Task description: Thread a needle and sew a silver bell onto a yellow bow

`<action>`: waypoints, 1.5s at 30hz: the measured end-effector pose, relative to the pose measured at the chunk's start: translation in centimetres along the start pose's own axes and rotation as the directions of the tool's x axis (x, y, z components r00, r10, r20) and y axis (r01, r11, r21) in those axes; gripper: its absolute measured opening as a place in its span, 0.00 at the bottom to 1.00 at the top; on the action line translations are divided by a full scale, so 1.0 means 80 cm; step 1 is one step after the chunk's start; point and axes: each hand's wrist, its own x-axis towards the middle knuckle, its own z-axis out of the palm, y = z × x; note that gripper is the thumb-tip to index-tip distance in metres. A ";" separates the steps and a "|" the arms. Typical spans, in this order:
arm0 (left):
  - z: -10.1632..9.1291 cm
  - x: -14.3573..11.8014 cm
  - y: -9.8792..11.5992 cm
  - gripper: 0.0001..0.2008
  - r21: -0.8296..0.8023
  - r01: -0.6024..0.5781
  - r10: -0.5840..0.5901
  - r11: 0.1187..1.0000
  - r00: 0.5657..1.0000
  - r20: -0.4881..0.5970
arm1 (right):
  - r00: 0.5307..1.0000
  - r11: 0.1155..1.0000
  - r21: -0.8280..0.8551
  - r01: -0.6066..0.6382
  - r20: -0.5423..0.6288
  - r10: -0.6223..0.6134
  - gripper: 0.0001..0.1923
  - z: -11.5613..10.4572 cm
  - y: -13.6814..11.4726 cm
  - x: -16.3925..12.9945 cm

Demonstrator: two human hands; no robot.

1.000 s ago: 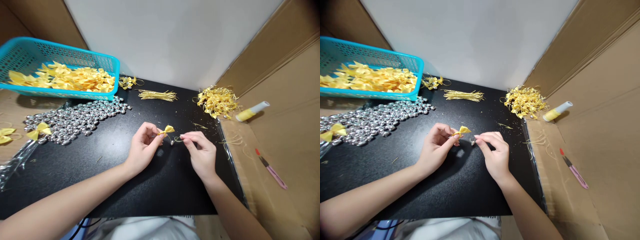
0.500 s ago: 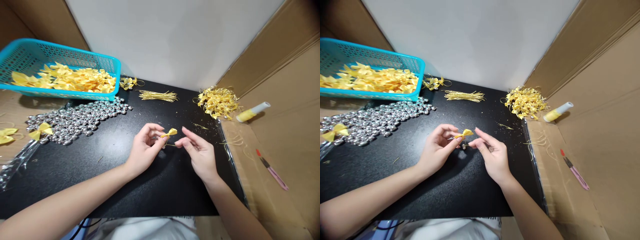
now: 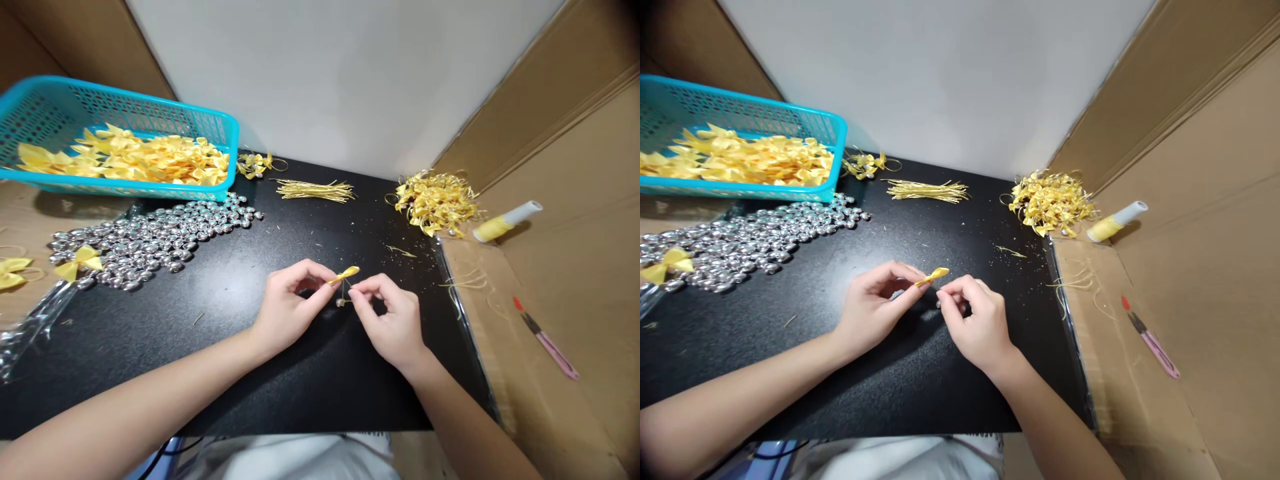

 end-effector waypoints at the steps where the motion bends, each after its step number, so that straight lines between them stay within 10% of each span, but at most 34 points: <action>1: 0.000 0.000 0.000 0.01 0.003 -0.009 0.009 1.000 1.000 0.000 | 1.000 1.000 -0.006 0.002 0.004 -0.002 0.06 0.000 0.000 0.000; 45: -0.003 0.000 -0.008 0.06 0.193 -0.239 0.236 0.952 0.971 0.039 | 0.998 0.998 -0.019 -0.059 -0.003 0.059 0.07 0.007 0.000 -0.007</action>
